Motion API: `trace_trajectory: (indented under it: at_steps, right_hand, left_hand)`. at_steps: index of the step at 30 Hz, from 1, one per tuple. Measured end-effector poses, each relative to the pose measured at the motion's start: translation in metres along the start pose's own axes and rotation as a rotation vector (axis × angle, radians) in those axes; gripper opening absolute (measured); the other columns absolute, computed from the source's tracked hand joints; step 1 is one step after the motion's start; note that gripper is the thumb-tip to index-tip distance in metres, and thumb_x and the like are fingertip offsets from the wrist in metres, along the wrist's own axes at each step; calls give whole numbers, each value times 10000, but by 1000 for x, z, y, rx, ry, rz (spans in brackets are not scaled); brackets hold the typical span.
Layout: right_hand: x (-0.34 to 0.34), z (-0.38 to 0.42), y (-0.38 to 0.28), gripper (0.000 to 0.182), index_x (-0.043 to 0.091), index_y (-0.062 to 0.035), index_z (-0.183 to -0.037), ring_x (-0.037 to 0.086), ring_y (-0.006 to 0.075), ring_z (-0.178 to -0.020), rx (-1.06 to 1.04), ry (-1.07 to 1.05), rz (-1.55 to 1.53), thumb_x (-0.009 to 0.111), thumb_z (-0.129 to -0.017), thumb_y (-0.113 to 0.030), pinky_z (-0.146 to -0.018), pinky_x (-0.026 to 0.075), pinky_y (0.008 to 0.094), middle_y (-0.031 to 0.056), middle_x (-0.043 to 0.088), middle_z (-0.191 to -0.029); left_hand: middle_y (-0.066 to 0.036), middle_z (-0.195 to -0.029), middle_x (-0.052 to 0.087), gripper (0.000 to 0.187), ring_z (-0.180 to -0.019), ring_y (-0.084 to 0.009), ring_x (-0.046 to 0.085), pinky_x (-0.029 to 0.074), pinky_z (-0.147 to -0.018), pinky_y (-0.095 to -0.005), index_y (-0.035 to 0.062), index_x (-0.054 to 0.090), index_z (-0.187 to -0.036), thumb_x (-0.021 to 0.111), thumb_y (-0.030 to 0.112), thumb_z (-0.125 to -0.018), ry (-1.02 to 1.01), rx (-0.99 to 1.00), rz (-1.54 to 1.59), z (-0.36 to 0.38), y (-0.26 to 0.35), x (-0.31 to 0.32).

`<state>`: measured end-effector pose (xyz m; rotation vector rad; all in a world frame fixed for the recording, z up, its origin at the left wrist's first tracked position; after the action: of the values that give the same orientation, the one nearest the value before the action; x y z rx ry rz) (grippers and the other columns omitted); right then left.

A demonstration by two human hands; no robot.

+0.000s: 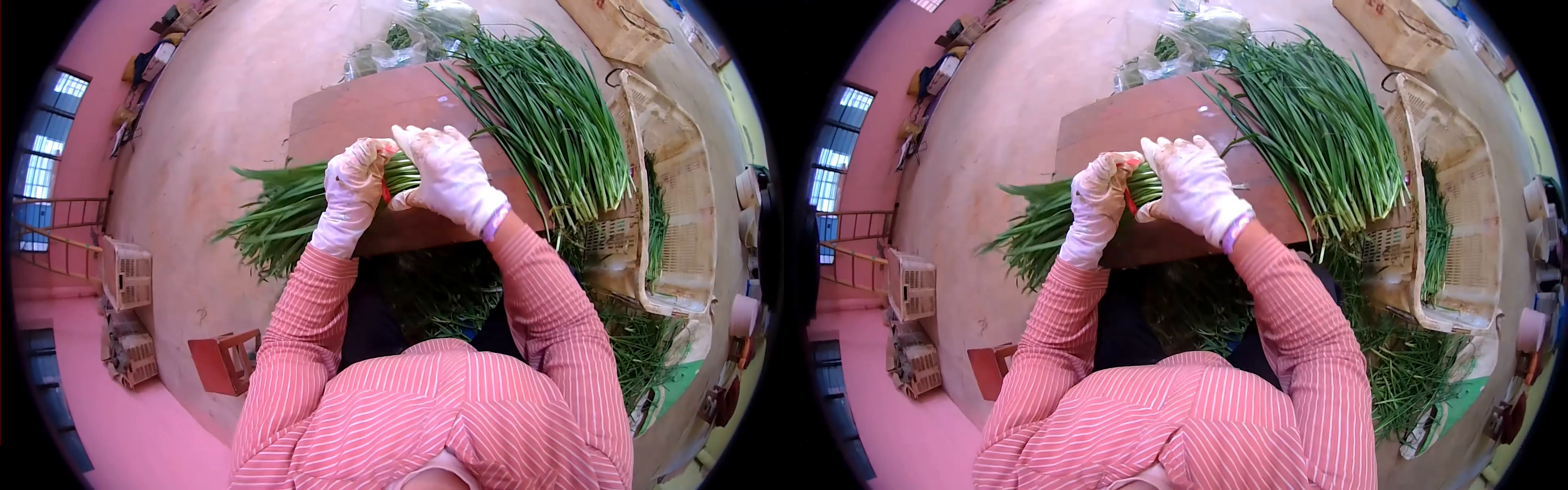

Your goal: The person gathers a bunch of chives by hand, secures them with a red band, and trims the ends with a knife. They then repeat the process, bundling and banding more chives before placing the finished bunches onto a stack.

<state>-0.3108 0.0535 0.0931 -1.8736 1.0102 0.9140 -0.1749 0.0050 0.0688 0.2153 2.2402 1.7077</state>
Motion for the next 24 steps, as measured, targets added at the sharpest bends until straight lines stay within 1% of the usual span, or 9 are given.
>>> trace_trajectory:
  at_steps: [2, 4, 6, 8, 10, 14, 18, 22, 24]
  right_hand:
    - [-26, -1, -13, 1044, 420, -69, -1383, 559, 257, -1144, 121, 31, 77, 835, -549, -539, -1022, 387, 430, 102, 558, -1281]
    - [-41, 11, -19, 1046, 412, -76, -1381, 555, 252, -1135, 165, 167, 167, 836, -547, -543, -1017, 385, 420, 96, 552, -1267]
    - [-30, 18, -16, 997, 441, -77, -1355, 559, 254, -1133, 236, 114, 166, 831, -565, -544, -1008, 387, 418, 103, 566, -1242]
    - [-18, 23, -7, 949, 471, -78, -1330, 562, 255, -1131, 309, 67, 166, 825, -583, -544, -999, 390, 415, 110, 580, -1216]
    - [15, 29, 11, 825, 544, -93, -1264, 599, 273, -1064, 409, -366, 117, 808, -621, -536, -942, 426, 419, 122, 612, -1165]
    - [-11, 20, 14, 369, 664, -88, -1040, 631, 297, -921, 111, 243, -275, 744, -767, -321, -805, 503, 391, 103, 660, -949]
    - [15, 13, 28, 192, 689, -111, -937, 652, 287, -865, 146, 92, -416, 726, -776, -208, -770, 518, 393, 95, 680, -921]
    - [31, 10, 45, 124, 669, -41, -958, 659, 192, -806, 207, 81, -667, 668, -836, -62, -744, 521, 310, 71, 684, -900]
    - [38, 10, 48, 89, 662, -35, -950, 628, 128, -746, 304, 23, -829, 641, -867, -59, -698, 509, 272, 38, 670, -853]
  left_hand:
    - [-144, -1016, 680, 272, -933, -210, 633, 496, -896, -329, -18, 657, -931, 604, 248, -956, -6, -12, 676, -1, 19, 12]
    - [-121, -1014, 692, 176, -920, -201, 640, 502, -867, -315, -2, 660, -932, 614, 167, -948, -12, 111, 681, -4, 28, 17]
    - [-87, -977, 704, 74, -870, -189, 644, 510, -820, -300, 9, 657, -937, 635, 79, -923, 42, 417, -59, 0, 48, 21]
    - [-58, -926, 697, 18, -830, -138, 625, 507, -786, -272, 1, 648, -910, 631, -2, -904, 6, 47, 166, -6, -9, 23]
    - [-42, -899, 684, 40, -826, -122, 615, 504, -778, -262, -4, 650, -907, 621, -31, -898, -54, -89, 73, 1, -39, 27]
    - [-40, -904, 679, 81, -828, -124, 613, 505, -785, -258, 1, 658, -935, 602, -47, -901, -133, 32, -160, -2, -44, 28]
    - [-31, -942, 683, 131, -844, -107, 603, 493, -786, -243, -19, 653, -1036, 560, -10, -943, -90, -49, 417, 2, -48, 34]
    - [-28, -948, 675, 191, -844, -74, 579, 478, -778, -216, -45, 630, -1116, 537, 20, -962, -117, -35, 290, 2, -47, 32]
    - [-54, -933, 704, 178, -828, -122, 633, 490, -851, -264, -19, 661, -1083, 581, 30, -932, -38, 96, -253, 4, -34, 25]
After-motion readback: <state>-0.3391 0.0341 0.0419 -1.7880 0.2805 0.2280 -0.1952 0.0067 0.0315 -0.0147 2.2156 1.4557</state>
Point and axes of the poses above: each hand's wrist, its own z-axis away from the middle knuckle, its own x-axis out of the palm, y = z × x, the point moved 7 cm from there along -z, towards the middle knuckle
